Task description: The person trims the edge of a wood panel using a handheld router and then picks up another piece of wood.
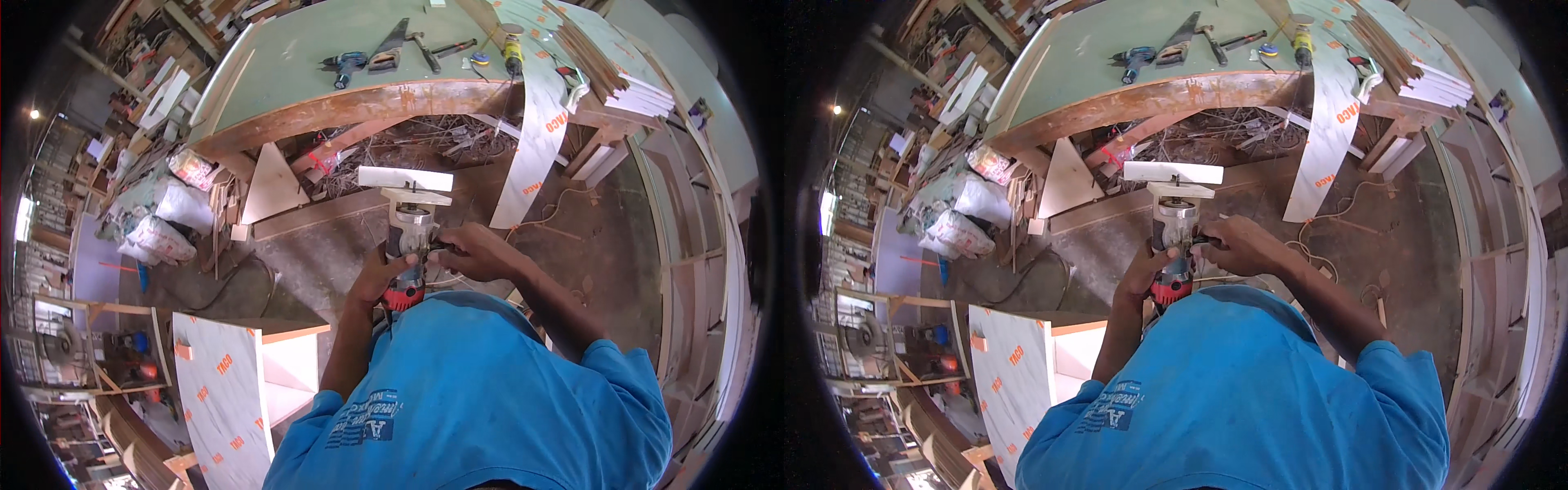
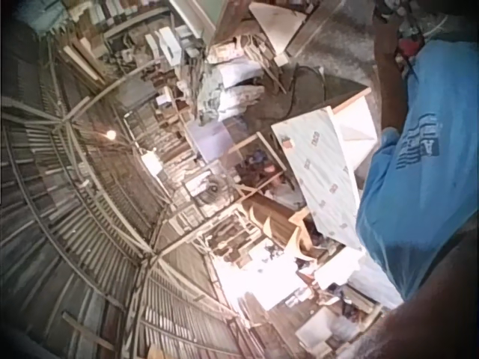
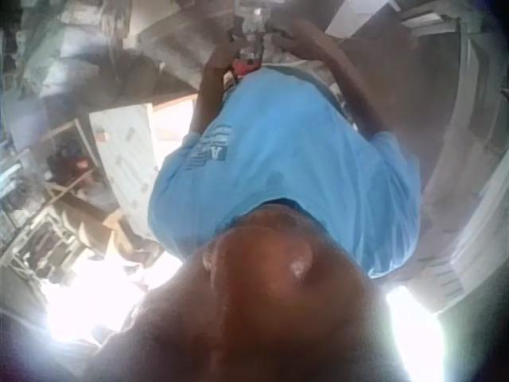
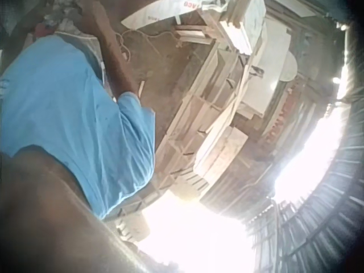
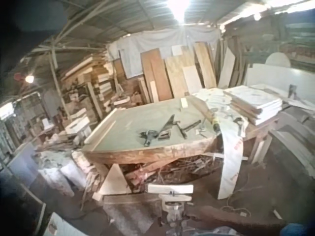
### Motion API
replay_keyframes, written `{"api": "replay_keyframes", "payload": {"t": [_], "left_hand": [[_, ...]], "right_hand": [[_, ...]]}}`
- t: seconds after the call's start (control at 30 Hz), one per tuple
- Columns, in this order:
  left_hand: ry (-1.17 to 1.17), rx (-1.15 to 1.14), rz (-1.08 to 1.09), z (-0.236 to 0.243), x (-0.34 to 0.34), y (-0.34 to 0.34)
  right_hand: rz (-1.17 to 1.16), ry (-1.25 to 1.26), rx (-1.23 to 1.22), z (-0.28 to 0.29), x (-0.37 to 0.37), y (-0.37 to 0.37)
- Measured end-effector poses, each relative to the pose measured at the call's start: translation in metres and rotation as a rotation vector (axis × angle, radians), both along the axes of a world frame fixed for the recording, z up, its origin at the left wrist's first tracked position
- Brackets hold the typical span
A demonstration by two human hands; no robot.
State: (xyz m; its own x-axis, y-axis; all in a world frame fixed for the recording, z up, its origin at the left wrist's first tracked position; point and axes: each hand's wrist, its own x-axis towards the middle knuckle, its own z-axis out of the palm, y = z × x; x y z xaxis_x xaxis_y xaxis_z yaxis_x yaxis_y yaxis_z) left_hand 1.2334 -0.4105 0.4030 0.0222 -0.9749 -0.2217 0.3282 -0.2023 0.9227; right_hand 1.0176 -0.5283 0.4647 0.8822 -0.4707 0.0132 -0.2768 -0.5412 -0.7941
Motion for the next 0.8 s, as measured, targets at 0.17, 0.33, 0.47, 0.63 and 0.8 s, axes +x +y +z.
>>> {"api": "replay_keyframes", "payload": {"t": [0.17, 0.33, 0.47, 0.63, 0.8], "left_hand": [[0.021, -0.017, -0.037, 0.003, 0.002, -0.004], [0.035, -0.126, -0.02, 0.013, -0.006, -0.014], [0.108, -0.251, 0.04, 0.033, -0.023, -0.028], [0.194, -0.332, 0.161, 0.055, -0.047, -0.055], [0.04, -0.408, 0.187, 0.077, -0.059, -0.069]], "right_hand": [[-0.133, -0.142, -0.15, 0.011, -0.006, 0.017], [-0.26, -0.278, -0.263, 0.007, -0.009, 0.024], [-0.363, -0.552, 0.448, -0.009, -0.009, 0.025], [-0.273, -0.481, 0.711, -0.015, 0.0, 0.039], [-0.437, -0.464, 0.552, 0.0, -0.002, 0.035]]}}
